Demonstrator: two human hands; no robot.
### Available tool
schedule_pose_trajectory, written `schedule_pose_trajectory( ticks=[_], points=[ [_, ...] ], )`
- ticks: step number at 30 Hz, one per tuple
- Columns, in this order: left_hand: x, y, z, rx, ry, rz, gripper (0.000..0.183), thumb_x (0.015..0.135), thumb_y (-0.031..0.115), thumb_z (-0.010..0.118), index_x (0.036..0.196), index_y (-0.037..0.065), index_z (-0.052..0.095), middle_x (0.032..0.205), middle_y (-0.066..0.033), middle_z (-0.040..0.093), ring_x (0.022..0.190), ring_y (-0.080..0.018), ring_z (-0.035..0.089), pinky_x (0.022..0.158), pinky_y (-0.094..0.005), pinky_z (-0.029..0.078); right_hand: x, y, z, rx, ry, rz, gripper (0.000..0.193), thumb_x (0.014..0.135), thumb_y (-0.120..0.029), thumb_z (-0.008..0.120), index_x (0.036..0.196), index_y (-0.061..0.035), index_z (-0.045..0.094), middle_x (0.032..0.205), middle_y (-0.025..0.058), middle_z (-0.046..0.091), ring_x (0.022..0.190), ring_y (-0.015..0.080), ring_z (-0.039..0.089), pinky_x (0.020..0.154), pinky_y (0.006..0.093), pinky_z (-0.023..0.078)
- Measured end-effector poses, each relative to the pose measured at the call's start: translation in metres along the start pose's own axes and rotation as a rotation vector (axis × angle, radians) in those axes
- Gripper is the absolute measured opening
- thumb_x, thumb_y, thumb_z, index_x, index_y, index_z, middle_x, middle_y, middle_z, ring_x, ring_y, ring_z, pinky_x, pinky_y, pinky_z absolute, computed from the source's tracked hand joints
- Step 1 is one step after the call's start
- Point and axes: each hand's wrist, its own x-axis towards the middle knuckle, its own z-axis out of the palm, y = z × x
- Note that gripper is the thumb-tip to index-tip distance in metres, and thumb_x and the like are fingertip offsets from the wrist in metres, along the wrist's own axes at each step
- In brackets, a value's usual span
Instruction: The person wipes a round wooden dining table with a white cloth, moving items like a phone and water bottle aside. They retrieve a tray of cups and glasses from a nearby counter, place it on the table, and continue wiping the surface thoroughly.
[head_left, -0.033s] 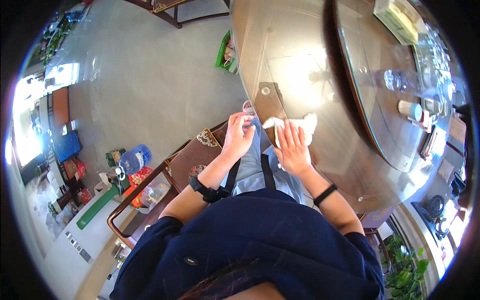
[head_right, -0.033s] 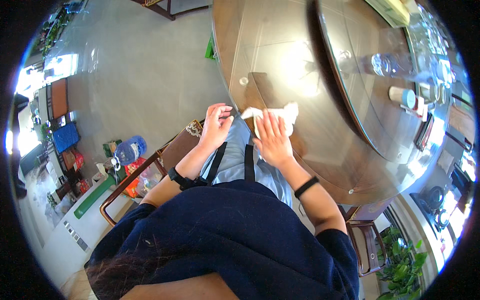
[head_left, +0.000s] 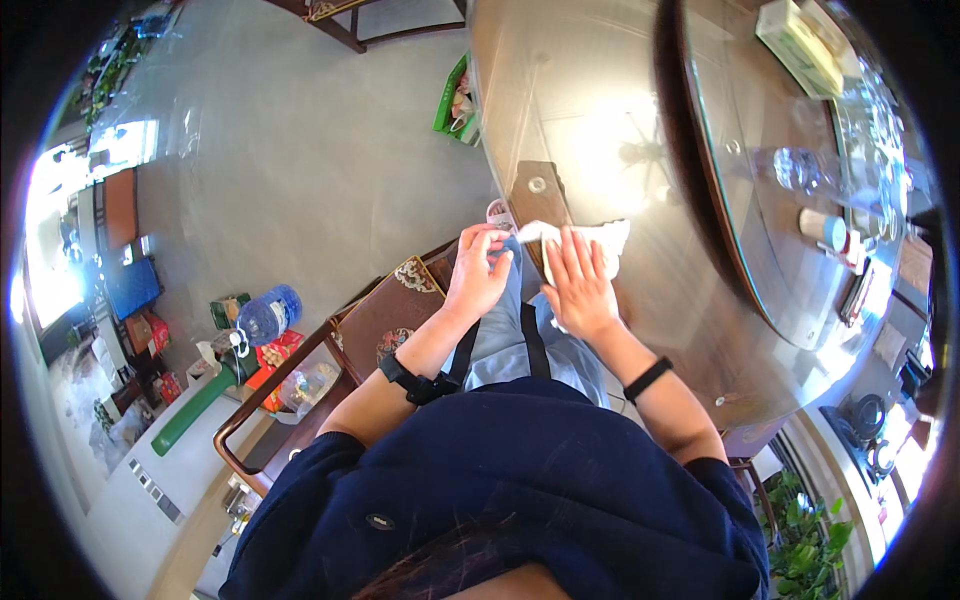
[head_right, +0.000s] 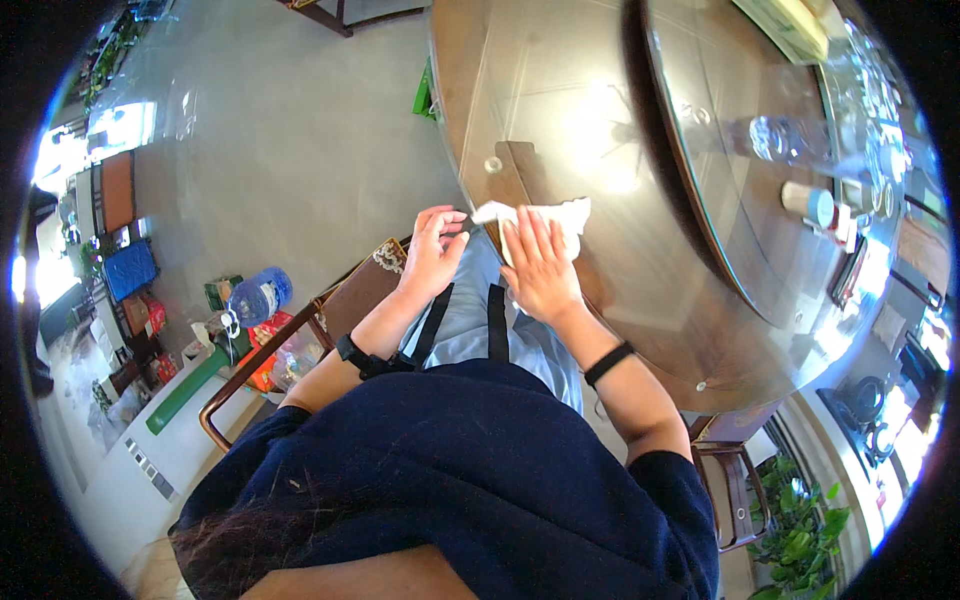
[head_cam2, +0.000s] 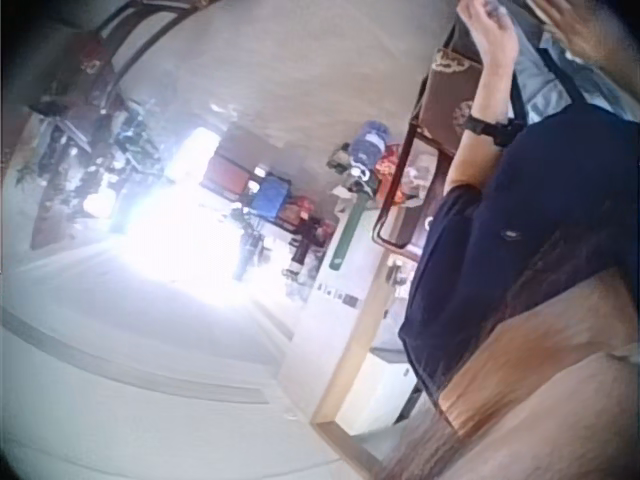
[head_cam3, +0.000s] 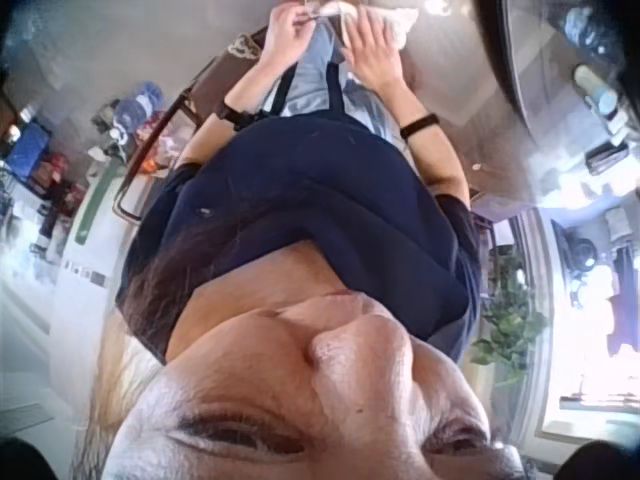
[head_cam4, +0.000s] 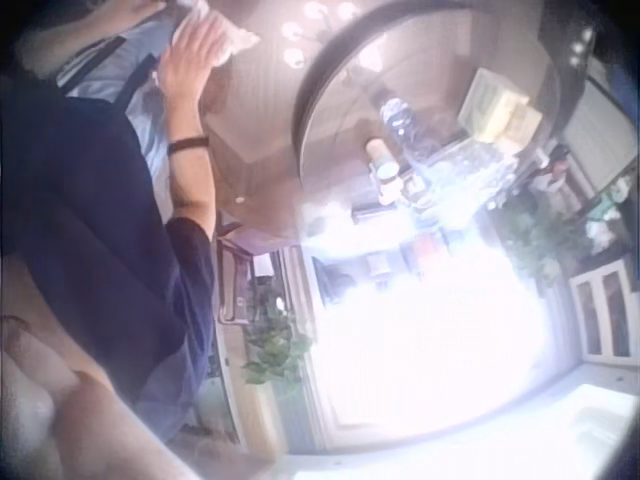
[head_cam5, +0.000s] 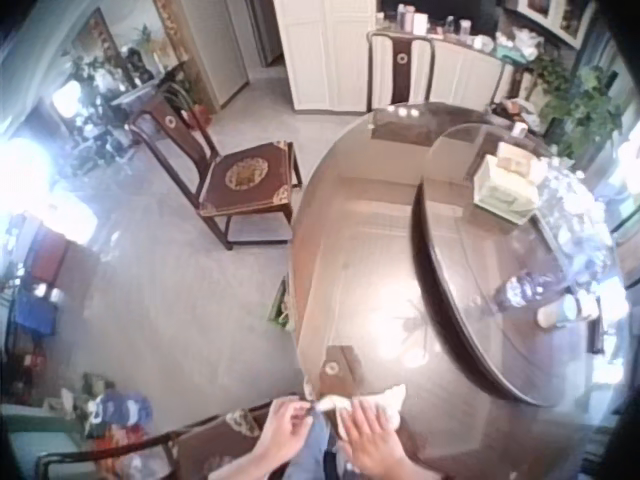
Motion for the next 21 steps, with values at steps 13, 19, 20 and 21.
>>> schedule_pose_trajectory(
  ticks=[13,19,20,21],
  points=[
    [0.109,0.020,-0.054,0.014,0.161,0.104,0.027,0.088,0.003,0.063,0.114,0.002,0.058,0.129,-0.0174,0.046,0.101,-0.0261,0.062,0.085,-0.0358,0.053,0.321,0.027,-0.022,-0.089,0.331,-0.052,0.063,0.099,-0.043,0.043,0.149,-0.0037,0.035,0.157,0.0189,0.028,0.147,0.0314,0.024,0.120,0.0472,0.017],
    [0.136,0.025,-0.058,-0.062,0.212,0.153,0.029,0.087,0.002,0.064,0.115,0.004,0.058,0.129,-0.0170,0.046,0.098,-0.0263,0.062,0.085,-0.0348,0.053,0.195,0.014,-0.031,-0.049,0.150,0.010,0.064,0.097,-0.035,0.049,0.148,0.0000,0.034,0.156,0.0214,0.028,0.145,0.0362,0.026,0.120,0.0477,0.017],
    [0.137,0.024,-0.059,-0.055,0.186,0.107,0.028,0.087,0.002,0.064,0.114,0.004,0.058,0.127,-0.0164,0.047,0.098,-0.0259,0.062,0.085,-0.0343,0.052,0.158,0.008,-0.036,-0.050,0.057,0.070,0.065,0.096,-0.033,0.051,0.148,0.0017,0.034,0.156,0.0227,0.028,0.146,0.0362,0.026,0.121,0.0476,0.017],
    [0.139,0.024,-0.059,-0.044,0.184,0.139,0.028,0.086,0.002,0.064,0.113,0.003,0.058,0.127,-0.0161,0.048,0.098,-0.0254,0.062,0.085,-0.0341,0.052,0.124,-0.002,-0.039,-0.033,-0.035,0.153,0.062,0.095,-0.032,0.050,0.144,0.0052,0.038,0.151,0.0270,0.034,0.142,0.0396,0.030,0.119,0.0501,0.020]
  ],
)
